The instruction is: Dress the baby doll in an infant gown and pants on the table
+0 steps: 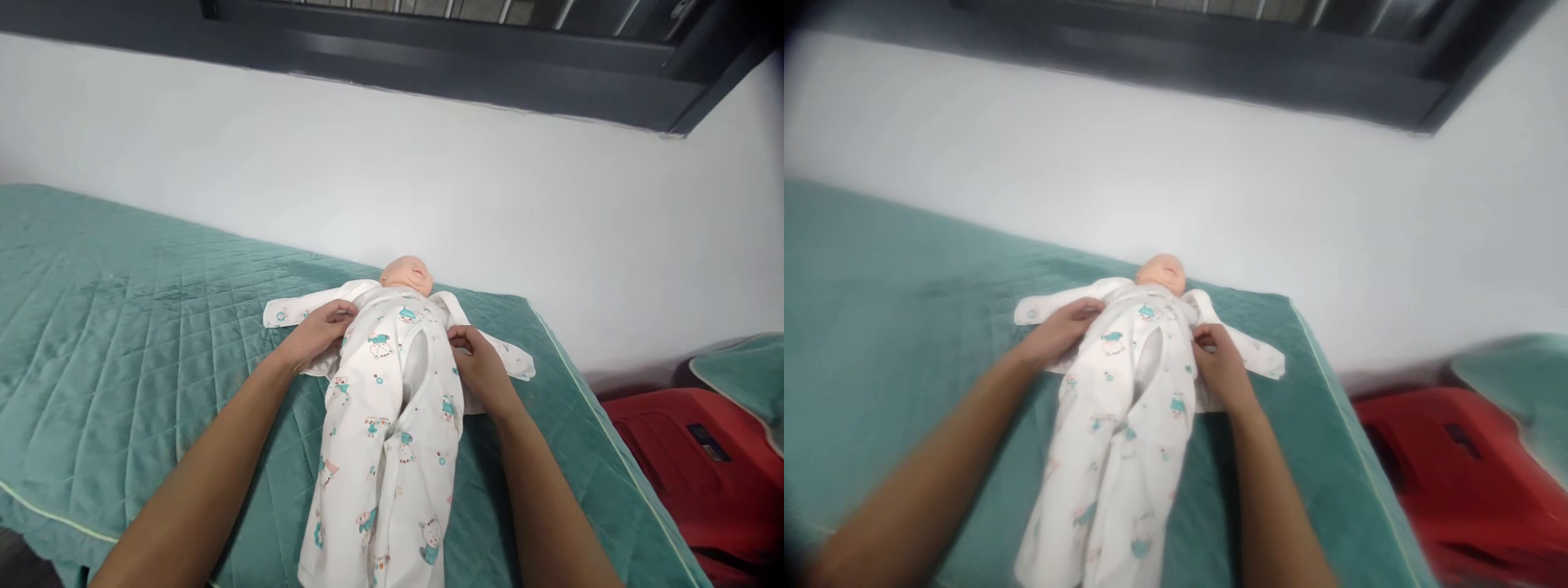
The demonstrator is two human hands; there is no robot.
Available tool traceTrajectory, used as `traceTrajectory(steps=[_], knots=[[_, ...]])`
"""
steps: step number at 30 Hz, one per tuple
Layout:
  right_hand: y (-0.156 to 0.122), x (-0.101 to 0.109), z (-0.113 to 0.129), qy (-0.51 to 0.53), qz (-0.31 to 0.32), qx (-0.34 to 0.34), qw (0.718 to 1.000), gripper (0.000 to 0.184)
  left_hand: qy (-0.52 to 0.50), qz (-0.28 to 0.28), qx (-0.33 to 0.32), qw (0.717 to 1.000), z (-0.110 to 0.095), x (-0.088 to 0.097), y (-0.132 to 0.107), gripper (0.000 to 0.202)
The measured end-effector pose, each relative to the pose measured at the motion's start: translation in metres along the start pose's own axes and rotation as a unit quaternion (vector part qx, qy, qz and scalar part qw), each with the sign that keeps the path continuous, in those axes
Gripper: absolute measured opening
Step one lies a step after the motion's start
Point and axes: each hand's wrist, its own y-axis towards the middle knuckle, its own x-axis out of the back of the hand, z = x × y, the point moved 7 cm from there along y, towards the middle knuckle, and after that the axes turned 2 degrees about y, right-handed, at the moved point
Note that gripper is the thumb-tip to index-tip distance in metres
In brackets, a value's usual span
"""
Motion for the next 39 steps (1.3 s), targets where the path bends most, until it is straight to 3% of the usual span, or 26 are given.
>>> traceTrajectory(steps=[6,9,17,21,25,30,36,39], knots=[[0.003,-0.006,0.010,-0.002,0.028,0.020,0.999,0.018,0.025,0.009,0.022,0.999,-0.003,-0.004,-0.001,0.019],[0.004,-0.008,0.012,0.001,0.031,0.023,0.999,0.017,0.071,-0.007,-0.008,0.997,-0.006,-0.004,-0.001,0.013],[0.004,-0.004,0.016,-0.089,-0.051,0.056,0.993,0.013,0.260,-0.091,-0.102,0.956,-0.014,0.003,-0.001,0.013],[0.007,0.003,0.008,-0.136,-0.099,0.062,0.984,0.015,0.141,-0.055,-0.068,0.986,-0.004,0.002,0.002,0.008],[0.007,0.007,0.000,-0.135,-0.124,0.036,0.982,0.018,-0.004,0.020,-0.012,1.000,0.008,-0.005,0.005,0.020],[0.006,0.005,0.000,-0.164,-0.106,0.033,0.980,0.027,-0.001,0.059,0.007,0.998,0.009,-0.008,0.005,0.023],[0.006,0.004,-0.001,-0.166,-0.099,0.039,0.980,0.029,0.116,0.008,0.002,0.993,0.003,-0.004,0.002,0.007],[0.006,0.003,-0.002,-0.161,-0.095,0.036,0.982,0.030,0.208,-0.079,-0.057,0.973,-0.004,0.004,0.003,0.011]])
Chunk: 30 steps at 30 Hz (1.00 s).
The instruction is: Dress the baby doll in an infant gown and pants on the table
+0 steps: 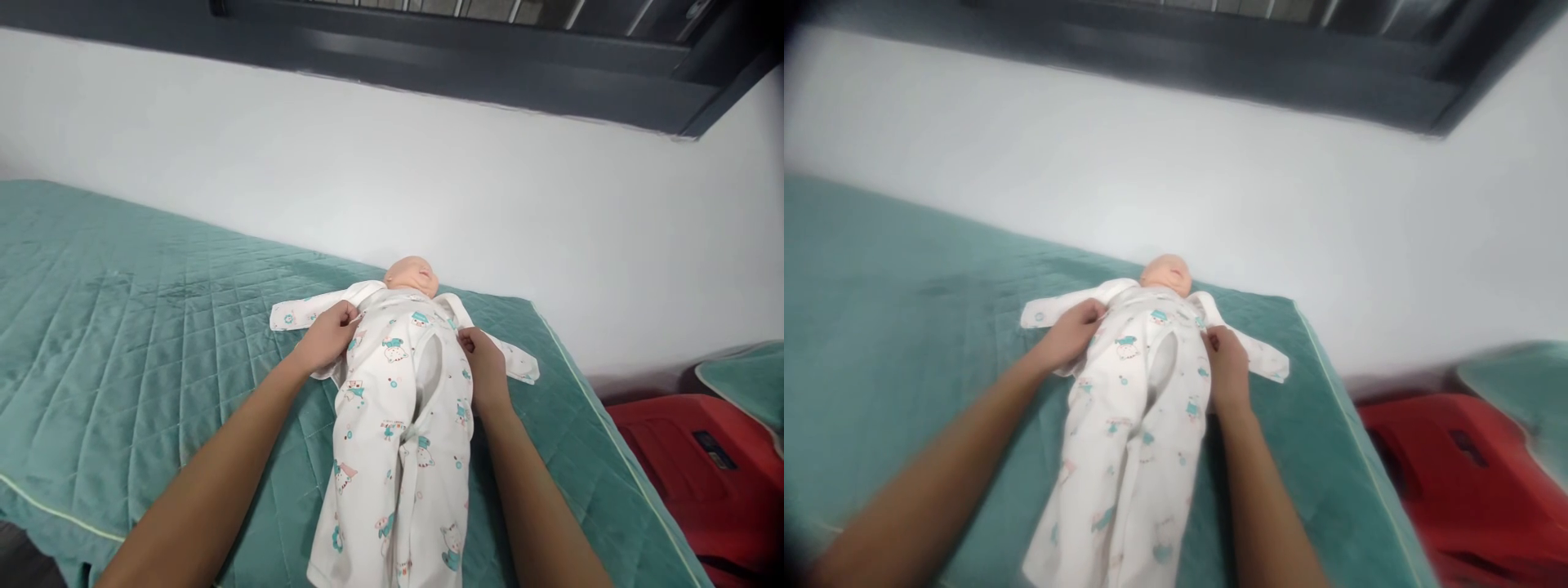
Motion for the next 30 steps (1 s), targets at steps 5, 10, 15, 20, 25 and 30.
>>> traceTrajectory(steps=[5,10,15,20,25,30], knots=[[-0.001,-0.001,0.001,0.010,0.002,-0.009,1.000,0.031,0.084,-0.124,-0.012,0.989,0.005,0.007,0.005,0.019],[-0.002,0.000,0.003,0.032,-0.004,-0.030,0.999,0.033,0.098,-0.133,0.002,0.986,0.009,0.002,0.007,0.014],[-0.005,0.000,-0.002,0.057,-0.003,-0.062,0.996,0.033,0.143,-0.133,0.020,0.981,0.009,-0.001,0.005,0.012],[-0.006,-0.002,-0.008,0.053,0.015,-0.071,0.996,0.032,0.116,-0.129,0.014,0.985,0.009,-0.002,0.004,0.015],[-0.008,-0.005,-0.002,0.046,0.067,-0.072,0.994,0.032,0.144,-0.106,0.012,0.984,0.007,-0.004,0.002,0.018],[-0.011,-0.010,0.008,0.043,0.136,-0.042,0.989,0.030,0.168,-0.102,0.011,0.980,0.004,-0.003,0.000,0.026]])
